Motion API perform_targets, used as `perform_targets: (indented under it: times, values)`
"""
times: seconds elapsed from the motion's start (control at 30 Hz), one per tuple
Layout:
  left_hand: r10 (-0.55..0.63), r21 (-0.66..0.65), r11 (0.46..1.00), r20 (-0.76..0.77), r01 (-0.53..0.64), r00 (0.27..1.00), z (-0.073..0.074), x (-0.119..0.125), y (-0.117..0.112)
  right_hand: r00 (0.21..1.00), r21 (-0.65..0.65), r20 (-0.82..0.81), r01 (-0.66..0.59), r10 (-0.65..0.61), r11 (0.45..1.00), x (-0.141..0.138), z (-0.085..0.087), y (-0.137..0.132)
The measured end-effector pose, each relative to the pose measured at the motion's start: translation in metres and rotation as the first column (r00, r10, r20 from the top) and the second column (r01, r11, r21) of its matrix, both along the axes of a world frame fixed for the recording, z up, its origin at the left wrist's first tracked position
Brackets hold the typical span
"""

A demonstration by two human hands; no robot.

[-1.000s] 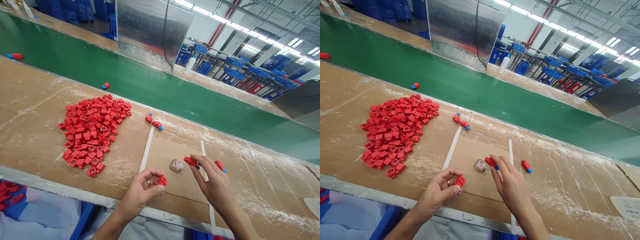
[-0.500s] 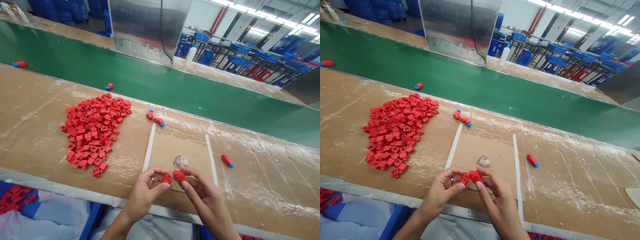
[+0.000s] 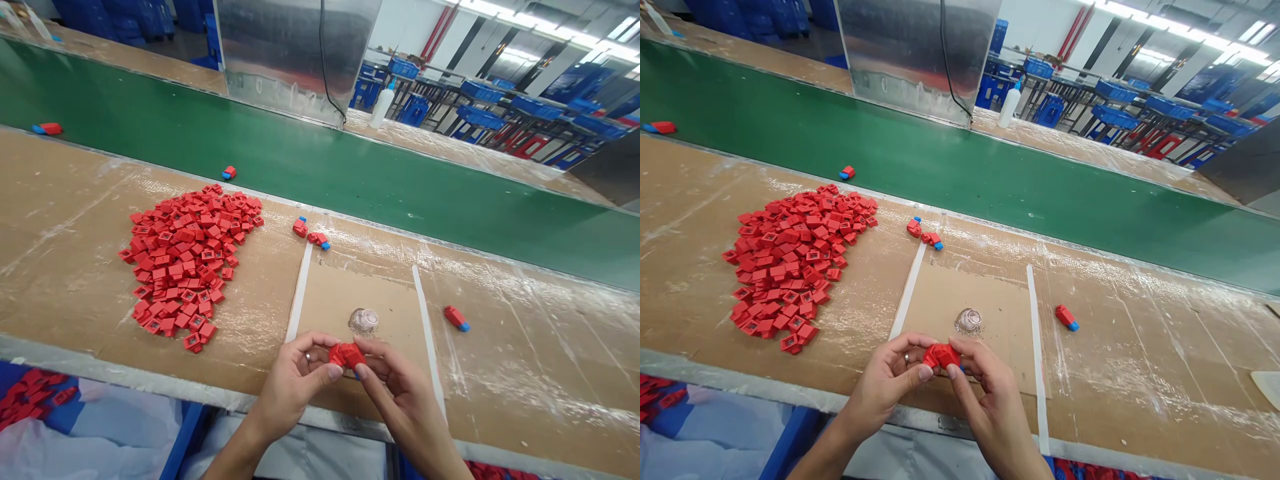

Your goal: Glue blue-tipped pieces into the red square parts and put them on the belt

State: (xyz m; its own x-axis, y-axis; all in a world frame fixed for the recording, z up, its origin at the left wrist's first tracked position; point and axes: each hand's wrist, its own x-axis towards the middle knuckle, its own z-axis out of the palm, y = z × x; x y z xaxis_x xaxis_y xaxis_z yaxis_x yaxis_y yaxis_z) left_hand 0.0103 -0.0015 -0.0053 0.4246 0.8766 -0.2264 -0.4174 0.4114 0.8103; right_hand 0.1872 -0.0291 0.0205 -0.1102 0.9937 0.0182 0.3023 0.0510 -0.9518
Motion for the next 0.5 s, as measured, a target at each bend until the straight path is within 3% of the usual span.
perform_targets:
  times: [0.2,0.5]
  values:
    - [0.043,-0.012,0.999,-0.048,-0.043,0.998,0.0012,0.0014,0.0007,0.982,0.172,0.184,-0.068,0.036,0.983,-0.0025,0.0052,0.0006]
    - [0.018,0.062,0.998,-0.084,-0.013,0.996,0.0077,0.0007,0.0012,0.97,0.168,0.223,-0.137,0.098,0.976,-0.0056,0.0001,-0.005]
